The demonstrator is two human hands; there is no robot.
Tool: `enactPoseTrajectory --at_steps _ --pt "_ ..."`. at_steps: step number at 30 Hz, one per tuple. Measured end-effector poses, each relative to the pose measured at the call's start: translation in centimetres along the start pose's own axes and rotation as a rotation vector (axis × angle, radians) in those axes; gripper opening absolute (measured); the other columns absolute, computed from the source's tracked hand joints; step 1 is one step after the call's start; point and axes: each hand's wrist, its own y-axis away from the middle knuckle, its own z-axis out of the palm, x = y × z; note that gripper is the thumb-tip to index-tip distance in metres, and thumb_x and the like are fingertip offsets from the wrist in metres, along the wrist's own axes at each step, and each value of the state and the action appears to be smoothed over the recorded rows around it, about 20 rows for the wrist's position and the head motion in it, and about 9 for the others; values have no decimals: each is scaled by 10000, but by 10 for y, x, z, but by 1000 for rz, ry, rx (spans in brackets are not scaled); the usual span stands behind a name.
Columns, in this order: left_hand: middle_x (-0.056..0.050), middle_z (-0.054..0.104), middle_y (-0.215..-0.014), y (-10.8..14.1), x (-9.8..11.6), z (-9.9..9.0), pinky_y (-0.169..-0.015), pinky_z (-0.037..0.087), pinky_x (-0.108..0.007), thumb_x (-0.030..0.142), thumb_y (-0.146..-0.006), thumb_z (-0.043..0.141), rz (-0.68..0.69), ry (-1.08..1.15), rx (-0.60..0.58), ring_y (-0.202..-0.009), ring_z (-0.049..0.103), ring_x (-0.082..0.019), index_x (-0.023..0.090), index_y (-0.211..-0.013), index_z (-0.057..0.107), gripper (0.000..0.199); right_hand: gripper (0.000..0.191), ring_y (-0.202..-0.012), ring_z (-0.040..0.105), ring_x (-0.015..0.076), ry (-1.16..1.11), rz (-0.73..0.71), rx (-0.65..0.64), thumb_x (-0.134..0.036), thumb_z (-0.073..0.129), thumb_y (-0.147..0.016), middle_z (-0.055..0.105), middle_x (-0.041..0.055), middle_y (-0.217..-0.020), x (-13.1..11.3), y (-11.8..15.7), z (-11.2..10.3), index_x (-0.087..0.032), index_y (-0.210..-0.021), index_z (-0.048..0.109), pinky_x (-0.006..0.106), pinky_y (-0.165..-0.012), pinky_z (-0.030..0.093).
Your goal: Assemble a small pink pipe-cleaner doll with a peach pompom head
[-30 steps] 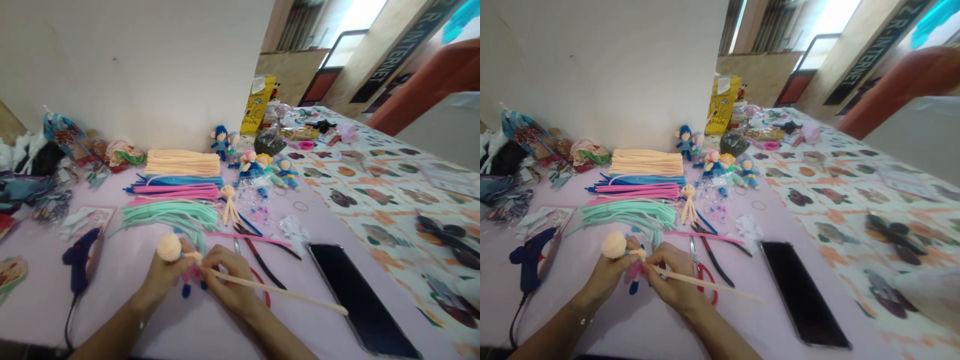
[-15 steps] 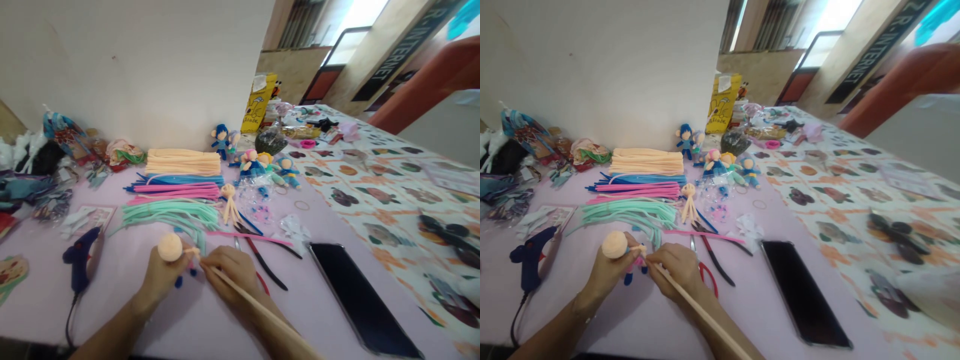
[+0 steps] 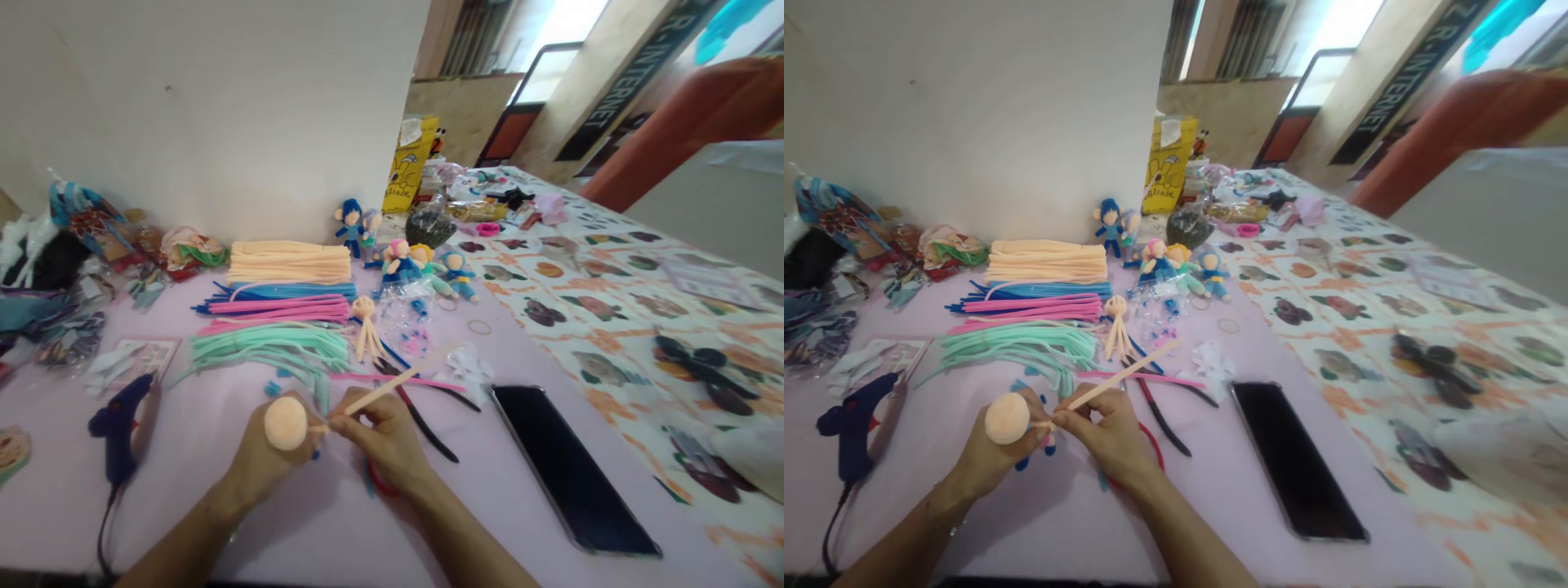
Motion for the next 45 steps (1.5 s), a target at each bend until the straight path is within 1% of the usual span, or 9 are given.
enactPoseTrajectory --at_steps 5,9,12,15,20,30,33,37,45 --pt "-10 593 -652 2 -5 -3 -392 364 -173 289 -738 712 45 76 -97 -504 515 -91 154 -702 662 148 314 -529 469 111 -259 241 6 -445 786 -676 533 -21 -554 -1 -2 3 -172 -595 653 246 -527 382" --pt "-14 590 -709 2 -9 -3 -449 428 -202 283 -741 715 75 183 -139 -565 585 -120 160 -734 667 132 334 -524 459 101 -370 308 21 -440 821 -627 531 -29 -550 1 -1 8 -169 -601 627 233 -524 390" --pt "6 561 -695 0 -5 -1 -433 425 -199 282 -723 726 15 248 -137 -528 604 -117 160 -683 628 161 348 -511 472 95 -453 322 75 -415 864 -560 544 -40 -574 4 0 9 -177 -648 625 224 -507 391" --pt "18 536 -653 -1 1 2 -392 390 -180 300 -697 742 -48 281 -157 -489 615 -122 155 -628 599 215 334 -498 457 90 -473 281 74 -406 861 -568 535 -46 -568 6 0 9 -181 -652 627 218 -493 368" --pt "21 520 -660 -2 3 3 -378 409 -188 364 -664 774 -86 327 -157 -442 591 -107 148 -615 610 276 305 -504 420 96 -338 171 39 -396 783 -685 497 -38 -552 2 1 8 -175 -594 594 225 -485 339" --pt "6 552 -640 -6 -7 1 -358 409 -171 338 -673 774 8 331 3 -505 573 -111 161 -625 636 229 188 -533 554 126 191 -228 124 -179 632 -807 605 -2 -582 0 7 11 -189 -621 605 230 -515 414" --pt "-3 567 -618 -6 -6 0 -381 440 -195 361 -671 765 34 256 22 -513 596 -134 159 -628 645 238 180 -527 569 130 237 -253 113 -178 630 -818 625 2 -585 0 8 11 -193 -639 615 232 -508 428" --pt "-15 619 -689 -6 -4 -1 -363 455 -208 379 -652 766 -22 223 45 -503 609 -140 161 -723 694 240 173 -519 579 134 256 -266 126 -170 621 -816 638 5 -590 -2 7 11 -197 -646 617 233 -502 441" --pt "-22 613 -637 -5 -1 1 -349 421 -205 319 -665 731 43 173 116 -514 628 -159 170 -655 696 154 173 -516 594 135 283 -264 96 -202 625 -835 659 15 -595 -6 7 12 -198 -662 639 232 -502 468"
